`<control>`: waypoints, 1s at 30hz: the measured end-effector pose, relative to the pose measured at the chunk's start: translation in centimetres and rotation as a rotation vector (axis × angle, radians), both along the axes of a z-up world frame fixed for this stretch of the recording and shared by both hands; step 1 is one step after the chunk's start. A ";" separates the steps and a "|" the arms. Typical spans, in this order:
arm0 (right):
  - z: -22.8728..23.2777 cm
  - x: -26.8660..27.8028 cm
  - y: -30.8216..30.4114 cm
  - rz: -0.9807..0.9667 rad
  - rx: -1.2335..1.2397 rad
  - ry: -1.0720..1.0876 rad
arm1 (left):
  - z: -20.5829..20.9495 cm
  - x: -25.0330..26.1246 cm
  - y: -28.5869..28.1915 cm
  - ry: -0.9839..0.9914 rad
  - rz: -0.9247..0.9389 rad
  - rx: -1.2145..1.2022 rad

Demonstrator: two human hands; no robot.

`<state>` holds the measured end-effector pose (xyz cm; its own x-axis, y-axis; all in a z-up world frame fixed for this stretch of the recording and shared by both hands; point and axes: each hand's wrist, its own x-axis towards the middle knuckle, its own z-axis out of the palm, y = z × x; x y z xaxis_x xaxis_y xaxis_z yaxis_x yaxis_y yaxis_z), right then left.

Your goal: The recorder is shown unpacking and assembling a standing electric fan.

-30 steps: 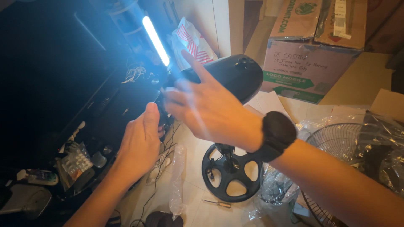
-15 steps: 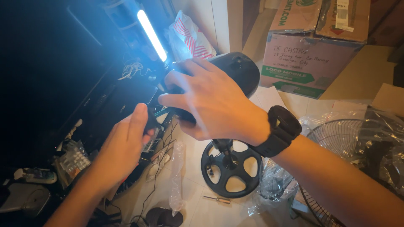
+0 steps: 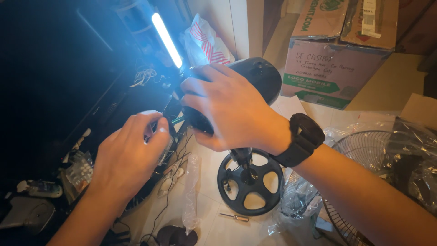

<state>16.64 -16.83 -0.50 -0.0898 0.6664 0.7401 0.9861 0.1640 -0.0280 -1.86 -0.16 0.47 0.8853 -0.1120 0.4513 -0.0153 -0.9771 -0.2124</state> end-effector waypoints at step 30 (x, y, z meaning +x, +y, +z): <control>-0.2 -1.3 3.0 -0.212 -0.008 -0.385 | 0.3 1.5 -0.2 0.161 0.191 -0.757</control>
<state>15.38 -13.85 -0.73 -0.2187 0.7056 0.6740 0.9368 -0.0415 0.3474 -0.36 -0.36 0.76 0.9189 0.3345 0.2090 0.1932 -0.8436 0.5011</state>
